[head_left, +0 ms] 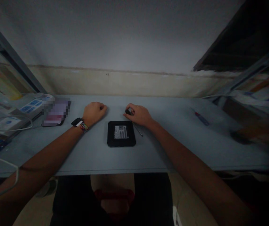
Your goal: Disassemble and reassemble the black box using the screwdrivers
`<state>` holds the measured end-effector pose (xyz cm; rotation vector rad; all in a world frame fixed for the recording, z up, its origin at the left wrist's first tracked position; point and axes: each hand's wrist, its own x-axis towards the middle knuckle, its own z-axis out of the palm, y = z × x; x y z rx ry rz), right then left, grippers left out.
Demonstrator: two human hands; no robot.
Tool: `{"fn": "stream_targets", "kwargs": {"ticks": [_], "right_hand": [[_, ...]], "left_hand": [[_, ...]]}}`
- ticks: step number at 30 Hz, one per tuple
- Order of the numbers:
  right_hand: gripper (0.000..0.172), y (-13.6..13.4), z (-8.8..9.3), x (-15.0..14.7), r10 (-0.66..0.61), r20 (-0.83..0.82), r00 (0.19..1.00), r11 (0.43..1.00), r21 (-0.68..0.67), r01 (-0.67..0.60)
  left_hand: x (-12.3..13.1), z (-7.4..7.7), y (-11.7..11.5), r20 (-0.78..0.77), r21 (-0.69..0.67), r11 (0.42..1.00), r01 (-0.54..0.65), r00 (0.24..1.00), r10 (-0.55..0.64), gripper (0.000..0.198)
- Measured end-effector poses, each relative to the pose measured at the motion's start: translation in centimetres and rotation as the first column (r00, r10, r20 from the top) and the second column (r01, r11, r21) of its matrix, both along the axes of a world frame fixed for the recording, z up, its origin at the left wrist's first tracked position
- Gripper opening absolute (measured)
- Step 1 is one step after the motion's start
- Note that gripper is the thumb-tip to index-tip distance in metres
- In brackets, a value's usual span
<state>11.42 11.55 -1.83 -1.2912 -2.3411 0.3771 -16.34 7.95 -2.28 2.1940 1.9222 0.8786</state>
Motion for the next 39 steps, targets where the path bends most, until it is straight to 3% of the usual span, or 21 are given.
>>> {"fn": "stream_targets", "kwargs": {"ticks": [11,31,39], "right_hand": [[0.022,0.63,-0.19,0.45,0.061,0.072,0.995,0.998,-0.020,-0.060],[0.022,0.24,0.16,0.30,0.051,0.088,0.995,0.998,-0.027,-0.049],[0.023,0.14,0.30,0.27,0.050,0.102,0.994,0.999,-0.026,-0.048]], "left_hand": [[-0.06,0.07,0.04,-0.252,-0.125,0.991,-0.056,0.967,0.023,0.043],[-0.14,0.51,0.04,-0.131,-0.175,0.984,-0.033,0.991,0.010,0.040],[0.23,0.55,-0.21,-0.269,-0.152,0.988,0.008,0.962,-0.049,0.039]]}}
